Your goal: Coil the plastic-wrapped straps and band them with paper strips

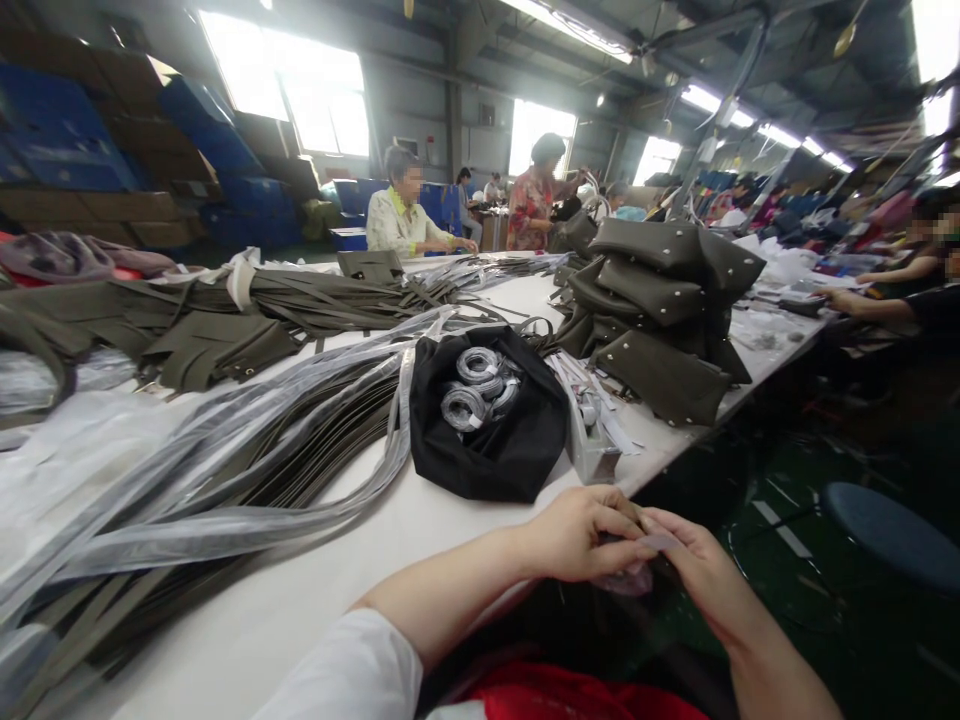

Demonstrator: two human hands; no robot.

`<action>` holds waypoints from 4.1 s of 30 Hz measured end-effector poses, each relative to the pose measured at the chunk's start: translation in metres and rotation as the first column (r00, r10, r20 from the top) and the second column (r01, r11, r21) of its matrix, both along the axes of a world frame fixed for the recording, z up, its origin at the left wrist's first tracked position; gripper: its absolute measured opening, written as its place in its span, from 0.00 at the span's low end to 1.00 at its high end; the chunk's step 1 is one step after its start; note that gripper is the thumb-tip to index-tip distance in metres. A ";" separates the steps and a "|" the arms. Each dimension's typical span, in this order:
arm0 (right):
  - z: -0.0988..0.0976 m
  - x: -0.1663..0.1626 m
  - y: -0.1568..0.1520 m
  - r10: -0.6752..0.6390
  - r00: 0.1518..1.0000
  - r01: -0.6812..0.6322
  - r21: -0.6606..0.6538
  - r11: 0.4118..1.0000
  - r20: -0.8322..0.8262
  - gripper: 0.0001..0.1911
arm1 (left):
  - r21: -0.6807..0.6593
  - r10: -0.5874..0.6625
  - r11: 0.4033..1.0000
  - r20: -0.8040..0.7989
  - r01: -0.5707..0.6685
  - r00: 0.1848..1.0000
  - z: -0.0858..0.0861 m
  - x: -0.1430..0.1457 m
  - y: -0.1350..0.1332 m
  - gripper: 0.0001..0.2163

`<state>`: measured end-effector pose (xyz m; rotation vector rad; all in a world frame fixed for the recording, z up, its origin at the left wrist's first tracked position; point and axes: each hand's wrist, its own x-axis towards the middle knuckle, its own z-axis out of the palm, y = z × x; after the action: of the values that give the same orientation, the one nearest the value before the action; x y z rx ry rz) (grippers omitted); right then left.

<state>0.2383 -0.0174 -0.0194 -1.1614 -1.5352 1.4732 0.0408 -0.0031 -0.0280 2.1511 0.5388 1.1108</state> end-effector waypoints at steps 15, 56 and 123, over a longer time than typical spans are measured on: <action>-0.001 -0.012 -0.007 -0.454 0.856 0.051 0.834 0.550 0.247 0.09 | -0.373 0.118 0.919 -0.054 -0.129 0.992 0.007 0.002 -0.005 0.15; 0.003 -0.002 -0.010 -0.246 0.862 -0.282 0.823 0.494 0.443 0.23 | -0.812 -0.037 0.537 0.247 0.228 0.968 0.008 -0.027 0.019 0.27; 0.014 -0.050 -0.011 -0.259 0.914 0.100 0.444 0.890 0.313 0.21 | -0.145 0.542 0.840 0.161 -0.524 0.825 0.019 -0.017 -0.002 0.18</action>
<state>0.1886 -0.0284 -0.0057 -1.3153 -1.8194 0.7679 0.0237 -0.0053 -0.0085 1.8195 1.1250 1.5395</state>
